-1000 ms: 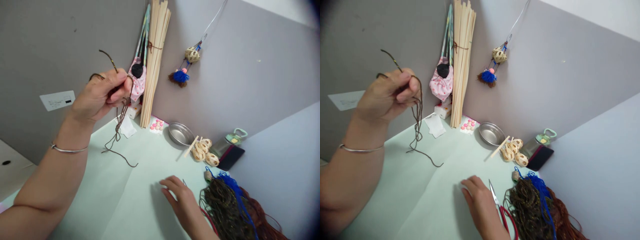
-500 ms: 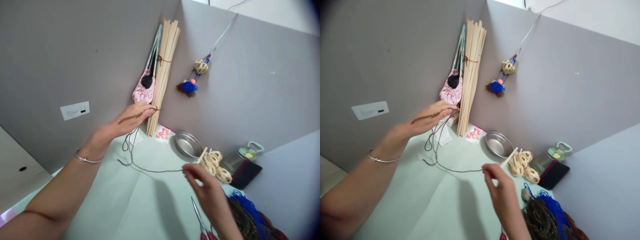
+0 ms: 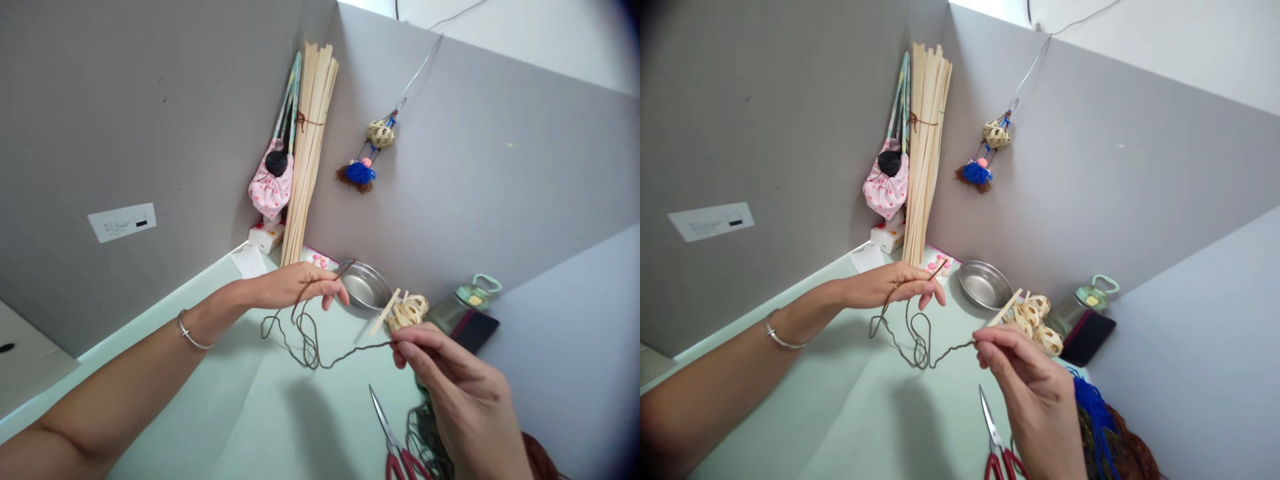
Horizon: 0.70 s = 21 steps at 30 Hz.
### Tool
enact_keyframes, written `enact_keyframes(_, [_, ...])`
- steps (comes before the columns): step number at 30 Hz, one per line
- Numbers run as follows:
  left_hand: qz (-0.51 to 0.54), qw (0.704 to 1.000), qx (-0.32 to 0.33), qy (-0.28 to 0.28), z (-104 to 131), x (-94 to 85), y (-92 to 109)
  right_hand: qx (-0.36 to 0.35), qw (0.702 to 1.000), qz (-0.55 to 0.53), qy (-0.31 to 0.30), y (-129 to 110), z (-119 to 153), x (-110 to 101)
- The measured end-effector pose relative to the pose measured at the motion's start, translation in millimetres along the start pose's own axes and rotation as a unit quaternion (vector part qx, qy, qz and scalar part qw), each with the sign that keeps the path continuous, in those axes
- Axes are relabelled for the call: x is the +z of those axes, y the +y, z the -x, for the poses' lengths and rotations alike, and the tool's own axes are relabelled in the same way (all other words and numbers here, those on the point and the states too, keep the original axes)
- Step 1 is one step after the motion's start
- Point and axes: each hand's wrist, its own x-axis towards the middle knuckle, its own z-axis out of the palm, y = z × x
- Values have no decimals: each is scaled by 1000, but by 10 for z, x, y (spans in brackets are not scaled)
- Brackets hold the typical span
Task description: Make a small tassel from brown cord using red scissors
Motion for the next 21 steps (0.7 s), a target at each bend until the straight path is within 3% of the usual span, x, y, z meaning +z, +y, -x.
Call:
enact_keyframes(4, [46,995,24,-86,-38,167,68,44,997,-54,-21,-7,-67,113])
enact_keyframes(8, [78,982,-4,-174,-65,330,45,68,993,-64,-71,-31,-101,184])
enact_keyframes(12, [77,975,-23,-206,-83,401,14,69,993,-44,-80,-52,-98,182])
enact_keyframes(18, [90,976,-49,-192,-91,369,15,-46,997,44,-42,-107,-42,149])
enact_keyframes(21, [113,969,-66,-211,-85,375,-6,-121,986,94,-62,-173,22,189])
